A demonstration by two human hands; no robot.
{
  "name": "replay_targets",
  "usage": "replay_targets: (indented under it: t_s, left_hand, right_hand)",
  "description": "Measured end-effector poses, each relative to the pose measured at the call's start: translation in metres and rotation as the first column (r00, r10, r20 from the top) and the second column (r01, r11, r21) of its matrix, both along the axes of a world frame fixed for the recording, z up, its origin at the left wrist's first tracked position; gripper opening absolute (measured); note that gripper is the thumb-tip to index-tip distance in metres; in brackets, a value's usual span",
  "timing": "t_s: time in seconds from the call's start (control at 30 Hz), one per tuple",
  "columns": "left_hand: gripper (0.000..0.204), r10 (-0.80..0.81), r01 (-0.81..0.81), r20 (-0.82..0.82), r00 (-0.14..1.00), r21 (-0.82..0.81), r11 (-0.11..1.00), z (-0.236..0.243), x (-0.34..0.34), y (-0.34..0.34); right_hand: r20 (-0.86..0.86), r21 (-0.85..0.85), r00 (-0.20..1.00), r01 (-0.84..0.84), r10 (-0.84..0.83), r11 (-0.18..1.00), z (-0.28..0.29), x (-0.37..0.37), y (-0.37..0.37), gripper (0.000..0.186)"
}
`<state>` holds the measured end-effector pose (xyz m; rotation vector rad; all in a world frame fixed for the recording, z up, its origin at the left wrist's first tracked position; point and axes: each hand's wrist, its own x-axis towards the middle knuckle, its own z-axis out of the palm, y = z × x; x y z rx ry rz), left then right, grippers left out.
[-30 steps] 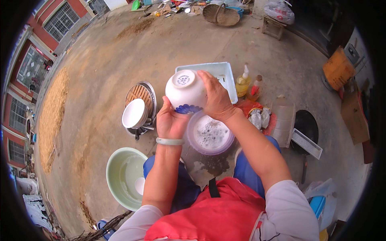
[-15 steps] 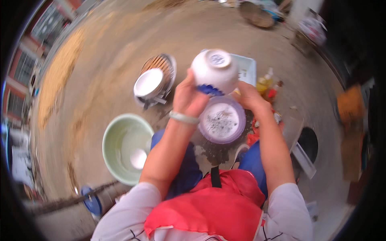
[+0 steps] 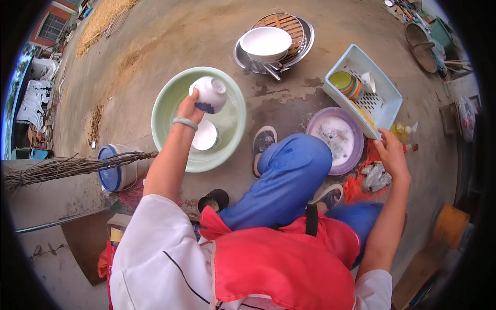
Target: The person sits on a low stool outdoors and washes various dishes, including bowls and a metal pot, using a sponge and soapy water in a purple basin. They rinse the items in a separate green basin and place them on a drying rack.
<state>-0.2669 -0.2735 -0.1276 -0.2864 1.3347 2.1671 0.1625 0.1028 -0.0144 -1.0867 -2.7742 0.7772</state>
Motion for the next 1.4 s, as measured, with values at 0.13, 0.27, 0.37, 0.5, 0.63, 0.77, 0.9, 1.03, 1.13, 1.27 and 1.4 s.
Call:
replay_targets:
  t_s: [0.13,0.27,0.37,0.5,0.63,0.77,0.9,1.03,1.13,1.27,1.4]
  left_hand:
    - [0.041,0.193,-0.177,0.142,0.971,-0.121,0.977,-0.092,-0.025,-0.021]
    - [0.038,0.244,-0.208,0.108,0.964,-0.267,0.941,-0.164,-0.028,-0.014]
    - [0.037,0.194,-0.167,0.013,0.981,-0.457,0.874,-0.193,-0.029,-0.006]
    - [0.034,-0.540,-0.214,-0.315,0.780,-0.946,0.242,-0.218,-0.025,-0.010]
    - [0.018,-0.741,-0.052,0.042,0.670,-0.993,-0.103,-0.206,-0.013,0.019]
    - [0.023,-0.824,-0.136,0.137,0.550,-0.959,-0.250,-0.223,-0.008,0.011]
    - [0.023,-0.785,-0.154,0.161,0.599,-0.938,-0.310,-0.232,-0.007,0.018]
    - [0.027,-0.810,0.054,0.350,0.471,-0.927,-0.370,-0.231,-0.016,0.016]
    - [0.027,-0.826,0.139,0.453,0.335,-0.891,-0.432,-0.212,-0.021,0.012]
    - [0.030,-0.836,0.065,0.421,0.353,-0.902,-0.427,-0.162,0.009,0.010]
    - [0.044,-0.852,-0.204,-0.020,0.523,-0.974,-0.103,-0.165,0.019,-0.028]
  right_hand:
    - [0.122,-0.082,0.992,0.017,-0.007,0.996,-0.010,-0.012,0.004,0.038]
    - [0.178,-0.047,0.983,-0.037,0.045,0.998,-0.022,-0.021,0.004,0.037]
    - [0.250,-0.109,0.968,0.044,-0.015,0.993,-0.023,-0.032,0.001,0.037]
    - [0.276,-0.113,0.961,0.017,0.015,0.993,-0.040,-0.032,0.008,0.037]
    - [0.317,-0.128,0.948,0.029,0.013,0.991,-0.044,-0.041,0.008,0.037]
    - [0.294,-0.147,0.956,0.026,0.018,0.989,-0.048,-0.049,0.004,0.037]
    - [0.301,-0.160,0.953,0.017,0.032,0.987,-0.058,-0.045,0.010,0.037]
    - [0.303,-0.159,0.953,0.035,0.015,0.987,-0.054,-0.051,0.007,0.037]
    - [0.298,-0.182,0.955,0.045,0.011,0.982,-0.054,-0.057,0.006,0.036]
    - [0.262,-0.179,0.965,0.014,0.034,0.984,-0.063,-0.045,0.010,0.036]
    - [0.252,-0.201,0.967,0.079,-0.026,0.976,-0.057,-0.049,0.004,0.036]
